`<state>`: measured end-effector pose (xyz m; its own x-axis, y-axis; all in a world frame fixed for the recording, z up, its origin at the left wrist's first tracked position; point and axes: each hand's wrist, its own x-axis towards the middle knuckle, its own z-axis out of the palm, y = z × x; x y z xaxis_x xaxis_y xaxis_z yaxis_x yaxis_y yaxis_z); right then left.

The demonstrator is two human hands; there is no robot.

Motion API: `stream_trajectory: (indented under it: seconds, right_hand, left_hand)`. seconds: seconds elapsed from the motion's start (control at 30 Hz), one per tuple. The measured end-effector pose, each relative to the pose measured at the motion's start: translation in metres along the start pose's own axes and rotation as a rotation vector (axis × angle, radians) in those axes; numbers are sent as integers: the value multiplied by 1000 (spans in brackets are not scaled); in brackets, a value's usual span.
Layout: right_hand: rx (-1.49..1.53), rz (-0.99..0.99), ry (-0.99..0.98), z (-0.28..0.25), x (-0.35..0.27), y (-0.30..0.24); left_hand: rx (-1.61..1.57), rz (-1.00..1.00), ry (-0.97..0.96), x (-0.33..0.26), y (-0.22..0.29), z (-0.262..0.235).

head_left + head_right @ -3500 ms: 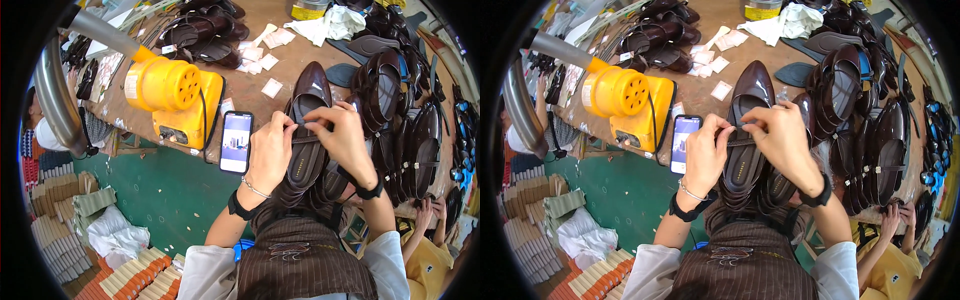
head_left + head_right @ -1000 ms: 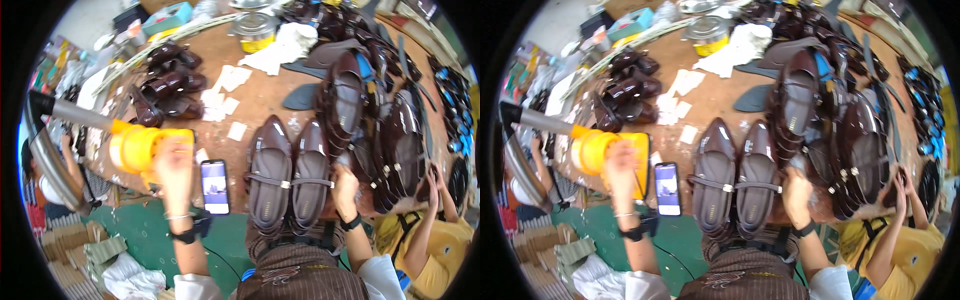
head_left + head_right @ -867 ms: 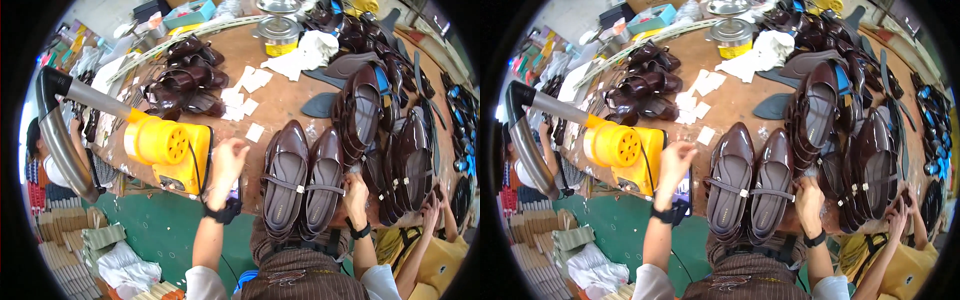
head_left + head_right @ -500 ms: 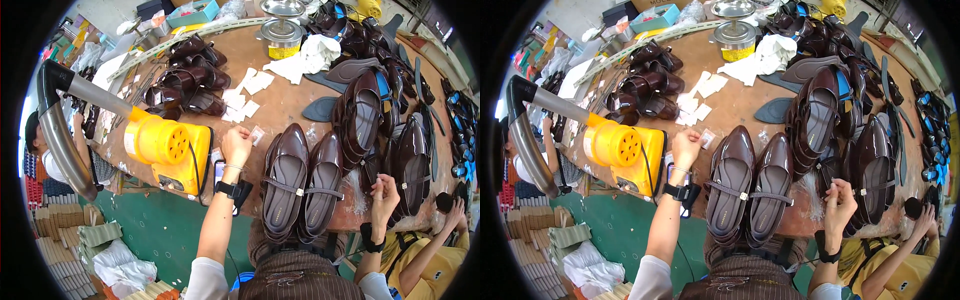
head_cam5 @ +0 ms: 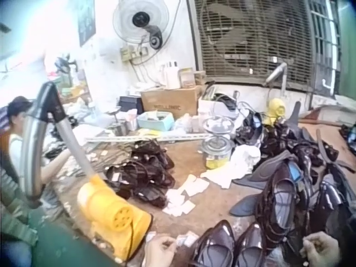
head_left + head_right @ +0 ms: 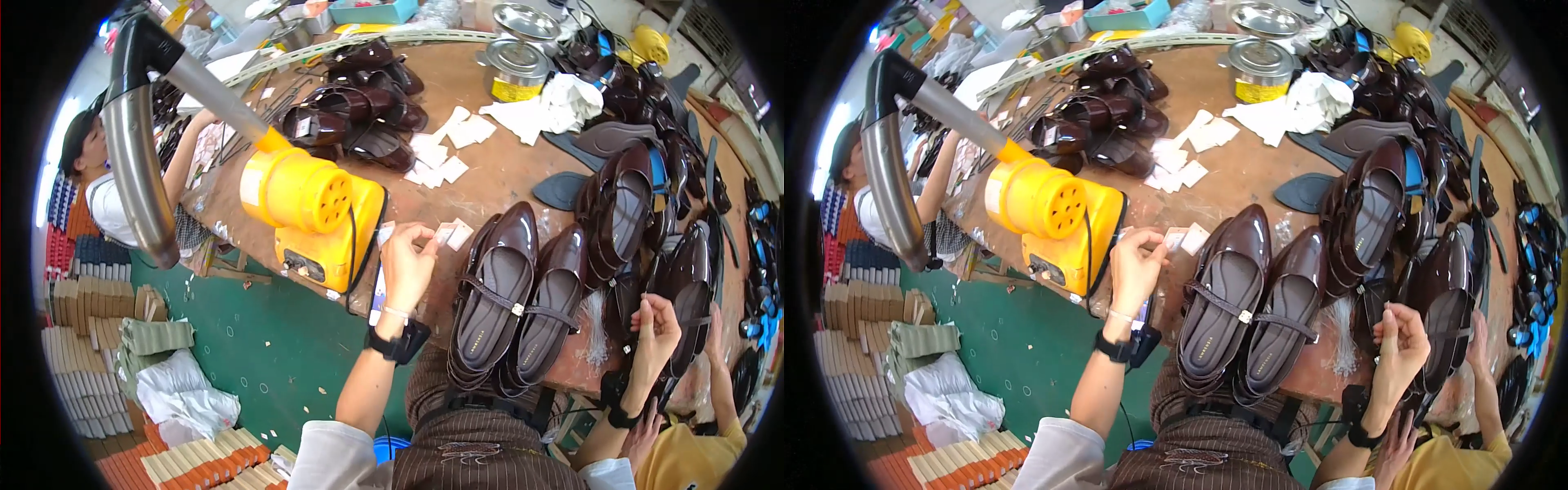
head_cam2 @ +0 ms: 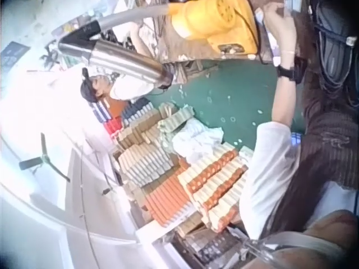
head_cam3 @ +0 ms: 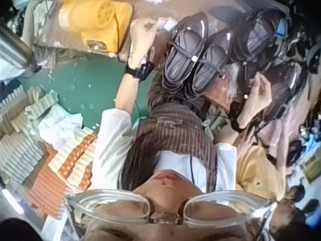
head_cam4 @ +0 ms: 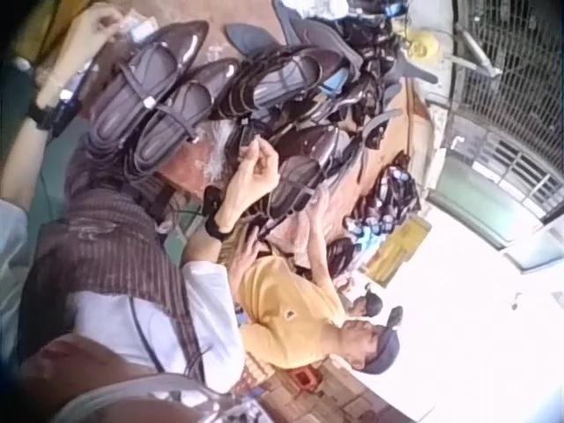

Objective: The recorder cleans finished shoes with a cloth, inspects them, and applies labels to the insoles.

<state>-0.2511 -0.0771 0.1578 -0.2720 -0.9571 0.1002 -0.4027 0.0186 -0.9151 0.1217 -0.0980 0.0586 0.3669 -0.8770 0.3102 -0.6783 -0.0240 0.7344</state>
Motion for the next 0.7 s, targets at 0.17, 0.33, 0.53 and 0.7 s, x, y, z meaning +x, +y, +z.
stream_trajectory:
  seconds: [0.17,0.33,0.53,0.7]
  right_hand:
    - [207,73,-227,37,-42,-49]
    - [121,-111,-526,94,-77,-85]
    - [66,-243,-478,107,-81,-87]
    - [-33,-283,-457,105,-83,-89]
  left_hand:
    - [-588,-264,-162,-53,111,-55]
    - [-681,-235,-265,-89,125,-64]
    - [-790,-384,-223,-92,124,-65]
    - [-755,-369,-238,-93,122,-65]
